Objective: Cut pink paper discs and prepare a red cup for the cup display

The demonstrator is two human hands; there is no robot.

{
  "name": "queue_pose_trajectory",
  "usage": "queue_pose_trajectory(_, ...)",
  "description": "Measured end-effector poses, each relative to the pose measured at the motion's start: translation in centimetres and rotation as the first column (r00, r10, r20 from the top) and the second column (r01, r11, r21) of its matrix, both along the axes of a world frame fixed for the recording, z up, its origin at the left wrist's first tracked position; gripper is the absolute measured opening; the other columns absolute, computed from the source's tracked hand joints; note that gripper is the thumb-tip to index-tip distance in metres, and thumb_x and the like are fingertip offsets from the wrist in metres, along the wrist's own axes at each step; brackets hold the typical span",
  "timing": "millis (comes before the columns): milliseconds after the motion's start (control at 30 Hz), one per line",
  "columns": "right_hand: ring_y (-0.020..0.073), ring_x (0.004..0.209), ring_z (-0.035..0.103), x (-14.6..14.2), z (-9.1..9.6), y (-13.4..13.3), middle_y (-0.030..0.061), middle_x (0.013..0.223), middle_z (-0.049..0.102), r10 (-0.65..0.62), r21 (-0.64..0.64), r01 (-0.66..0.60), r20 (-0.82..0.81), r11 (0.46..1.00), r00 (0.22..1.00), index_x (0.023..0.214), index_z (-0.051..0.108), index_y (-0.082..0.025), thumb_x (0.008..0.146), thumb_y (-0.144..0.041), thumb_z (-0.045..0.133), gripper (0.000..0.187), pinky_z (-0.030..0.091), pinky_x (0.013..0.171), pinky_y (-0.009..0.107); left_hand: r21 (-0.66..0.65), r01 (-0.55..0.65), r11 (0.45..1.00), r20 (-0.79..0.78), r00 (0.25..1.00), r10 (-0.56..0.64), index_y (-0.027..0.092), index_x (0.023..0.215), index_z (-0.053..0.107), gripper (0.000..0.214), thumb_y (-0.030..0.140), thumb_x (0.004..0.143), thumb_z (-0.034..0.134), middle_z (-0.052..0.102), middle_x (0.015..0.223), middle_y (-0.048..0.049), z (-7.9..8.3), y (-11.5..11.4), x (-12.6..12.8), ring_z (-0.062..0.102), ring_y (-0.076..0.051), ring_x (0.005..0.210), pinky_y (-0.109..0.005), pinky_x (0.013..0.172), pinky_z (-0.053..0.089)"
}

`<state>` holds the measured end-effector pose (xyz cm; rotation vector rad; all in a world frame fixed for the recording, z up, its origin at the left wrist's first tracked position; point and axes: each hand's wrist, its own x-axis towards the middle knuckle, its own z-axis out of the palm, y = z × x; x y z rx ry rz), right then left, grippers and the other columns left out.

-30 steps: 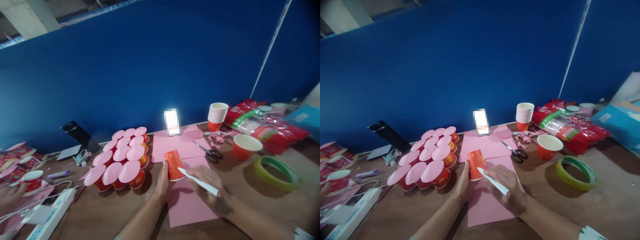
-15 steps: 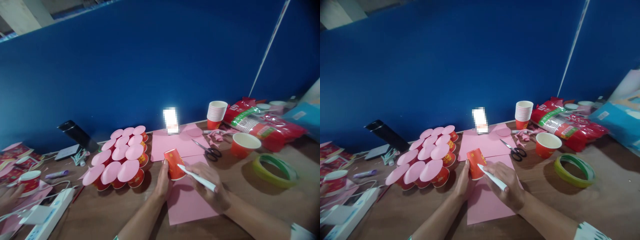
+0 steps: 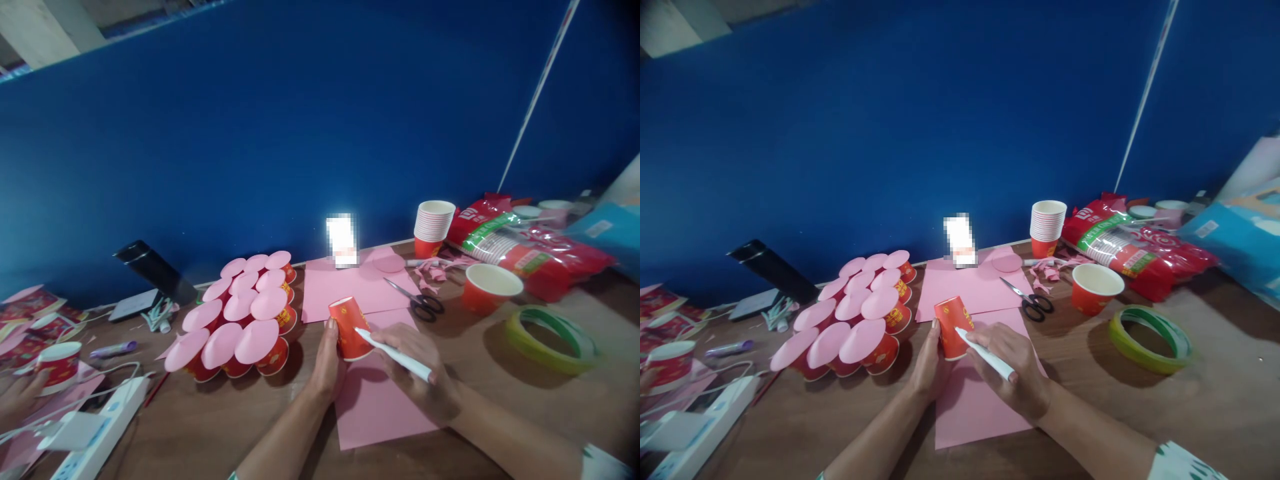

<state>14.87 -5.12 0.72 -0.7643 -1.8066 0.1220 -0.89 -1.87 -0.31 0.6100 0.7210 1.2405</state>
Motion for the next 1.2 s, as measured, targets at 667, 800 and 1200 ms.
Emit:
queue_pose_trajectory(667, 0.0191, 0.075, 0.068, -0.2, 0.6, 0.2, 0.0060, 0.085, 0.072, -0.069, 0.131, 0.064, 0.038, 0.989, 0.997, 0.110, 0.058, -0.021, 0.092, -0.012, 0.052, 0.021, 0.054, 0.064, 0.032, -0.005, -0.073, 0.997, -0.092, 0.993, 0.072, 0.018, 0.075, 0.067, 0.028, 0.045, 0.076, 0.072, 0.069, 0.074, -0.0059, 1.6, -0.4, 0.2, 0.063, -0.029, 0.098, -0.039, 0.096, 0.045)
queue_pose_trajectory(800, 0.0188, 0.075, 0.068, -0.2, 0.4, 0.2, 0.0058, 0.086, 0.072, -0.054, 0.096, 0.052, 0.020, 0.994, 0.998, 0.111, 0.057, -0.022, 0.092, -0.014, 0.052, 0.021, 0.055, 0.065, 0.032, -0.003, -0.099, 0.995, -0.119, 0.988, 0.098, 0.018, 0.073, 0.069, 0.021, 0.038, 0.077, 0.071, 0.069, 0.072, -0.0057, 2.7, -0.7, 0.3, 0.062, -0.029, 0.093, -0.040, 0.097, 0.044)
queue_pose_trajectory(1200, 0.0175, 0.071, 0.065, -0.1, 0.6, -0.1, 0.0052, 0.080, 0.069, -0.050, -0.019, 0.050, -0.015, 0.999, 0.999, 0.100, 0.062, -0.019, 0.092, -0.014, 0.053, 0.013, 0.053, 0.064, 0.031, -0.035, -0.045, 0.998, -0.030, 0.999, 0.044, 0.016, 0.082, 0.070, 0.037, 0.052, 0.074, 0.073, 0.072, 0.079, -0.0046, 0.5, -0.1, 0.0, 0.066, -0.024, 0.086, -0.039, 0.096, 0.046)
